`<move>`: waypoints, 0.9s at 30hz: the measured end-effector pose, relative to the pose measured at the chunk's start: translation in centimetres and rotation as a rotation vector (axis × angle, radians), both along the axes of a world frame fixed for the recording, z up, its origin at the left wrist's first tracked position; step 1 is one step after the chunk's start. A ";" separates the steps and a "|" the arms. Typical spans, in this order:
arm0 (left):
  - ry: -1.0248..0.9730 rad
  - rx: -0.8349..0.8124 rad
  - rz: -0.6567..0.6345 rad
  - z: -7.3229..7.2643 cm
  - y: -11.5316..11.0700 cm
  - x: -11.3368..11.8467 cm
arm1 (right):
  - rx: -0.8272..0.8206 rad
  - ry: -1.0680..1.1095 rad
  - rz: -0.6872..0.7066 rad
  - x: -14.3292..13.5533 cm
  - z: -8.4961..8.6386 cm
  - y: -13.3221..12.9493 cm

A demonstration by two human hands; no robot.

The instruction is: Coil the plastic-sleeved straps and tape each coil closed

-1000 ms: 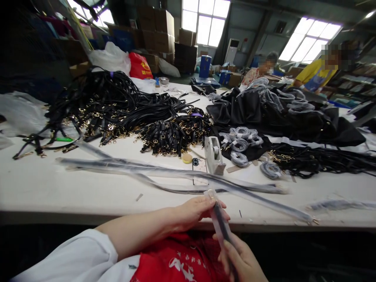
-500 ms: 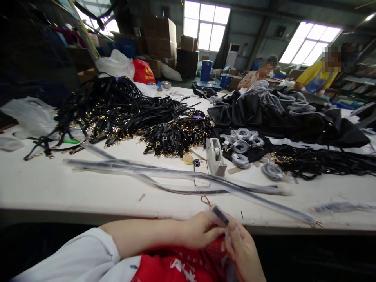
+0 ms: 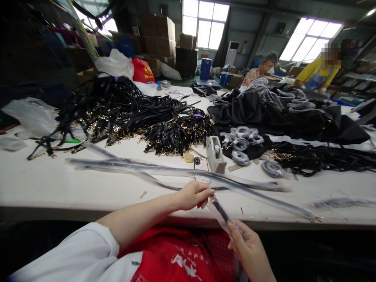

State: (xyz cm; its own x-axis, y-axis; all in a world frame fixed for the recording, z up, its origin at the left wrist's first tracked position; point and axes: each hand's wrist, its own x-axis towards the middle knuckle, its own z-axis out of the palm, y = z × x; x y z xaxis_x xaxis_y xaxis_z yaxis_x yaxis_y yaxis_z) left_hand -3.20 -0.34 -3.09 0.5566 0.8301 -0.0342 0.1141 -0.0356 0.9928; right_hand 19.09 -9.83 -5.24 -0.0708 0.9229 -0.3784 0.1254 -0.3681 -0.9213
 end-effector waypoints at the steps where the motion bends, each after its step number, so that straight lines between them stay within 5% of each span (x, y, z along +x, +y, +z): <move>1: -0.021 -0.020 0.005 0.0 0.1 0.0 | 0.002 -0.002 0.000 0.1 0.0 0.0; 7: -0.026 -0.020 0.015 0.3 1.0 -1.1 | 0.027 -0.050 -0.047 0.0 1.0 -0.5; 12: 0.021 -0.144 -0.147 0.8 1.5 -2.0 | 0.094 -0.121 0.023 -0.3 1.5 -0.7; 16: 0.020 -0.506 -0.461 0.4 1.1 -1.6 | 0.358 -0.350 0.215 0.1 1.5 -0.2; 20: 0.118 -0.732 -0.671 -0.7 0.1 -0.8 | 0.730 -0.747 0.187 0.5 1.4 -0.1; 24: 0.000 -0.810 -0.709 -1.8 -0.8 -0.4 | 1.054 -1.079 0.176 0.3 2.0 -0.3; 27: -0.092 -0.854 -0.632 -1.7 -2.1 -0.3 | 1.127 -1.183 0.150 0.1 2.8 -0.1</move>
State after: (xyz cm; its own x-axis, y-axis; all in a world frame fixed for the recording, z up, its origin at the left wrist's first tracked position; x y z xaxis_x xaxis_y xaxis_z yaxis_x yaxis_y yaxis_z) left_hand -3.51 -2.44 -4.83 0.9080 0.1107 -0.4042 0.2415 0.6501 0.7205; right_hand 19.23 -9.90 -2.43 -0.3572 0.7657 0.5349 0.8839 0.4621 -0.0712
